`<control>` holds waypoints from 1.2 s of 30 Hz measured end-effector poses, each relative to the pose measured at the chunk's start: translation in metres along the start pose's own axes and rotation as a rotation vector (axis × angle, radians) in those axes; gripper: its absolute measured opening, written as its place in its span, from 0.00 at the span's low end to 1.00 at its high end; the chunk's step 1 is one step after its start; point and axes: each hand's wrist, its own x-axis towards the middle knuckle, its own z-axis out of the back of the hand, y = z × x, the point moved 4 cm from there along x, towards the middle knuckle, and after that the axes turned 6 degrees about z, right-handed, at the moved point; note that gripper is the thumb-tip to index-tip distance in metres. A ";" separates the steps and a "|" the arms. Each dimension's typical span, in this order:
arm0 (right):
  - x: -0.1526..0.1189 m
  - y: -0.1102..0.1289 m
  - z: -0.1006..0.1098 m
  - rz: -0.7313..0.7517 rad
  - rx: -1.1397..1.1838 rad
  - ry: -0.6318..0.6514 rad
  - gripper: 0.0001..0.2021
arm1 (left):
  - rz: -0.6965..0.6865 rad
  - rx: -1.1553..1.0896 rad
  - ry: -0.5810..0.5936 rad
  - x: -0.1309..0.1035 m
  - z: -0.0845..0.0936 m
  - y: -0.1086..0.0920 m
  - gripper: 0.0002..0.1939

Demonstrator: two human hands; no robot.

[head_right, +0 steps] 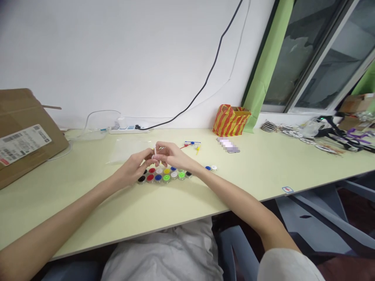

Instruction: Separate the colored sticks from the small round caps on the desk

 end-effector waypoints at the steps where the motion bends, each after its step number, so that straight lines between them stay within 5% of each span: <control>1: -0.001 0.001 0.004 -0.022 0.044 0.052 0.10 | -0.006 0.029 0.024 0.000 -0.001 0.000 0.11; 4: -0.002 -0.003 0.022 -0.074 0.061 0.090 0.10 | -0.012 0.115 0.049 -0.001 -0.003 0.003 0.12; 9: 0.013 -0.038 0.045 -0.188 -0.142 -0.132 0.08 | 0.038 0.091 0.049 -0.001 -0.005 0.008 0.12; 13: 0.027 -0.057 0.044 -0.302 -0.355 -0.192 0.11 | 0.083 -0.011 -0.088 0.000 0.000 0.012 0.11; 16: 0.029 -0.035 0.030 -0.116 -0.497 -0.198 0.11 | 0.154 -0.221 -0.167 0.003 0.005 0.017 0.15; 20: 0.018 0.004 0.006 0.110 -0.380 -0.130 0.10 | 0.209 -0.486 -0.181 0.006 0.008 0.015 0.19; 25: 0.014 0.015 0.003 0.109 -0.285 -0.128 0.13 | 0.222 -0.617 -0.143 0.004 0.009 0.007 0.21; 36: -0.004 0.024 0.014 0.170 -0.577 -0.061 0.07 | 0.227 -0.651 0.005 0.002 -0.004 0.000 0.23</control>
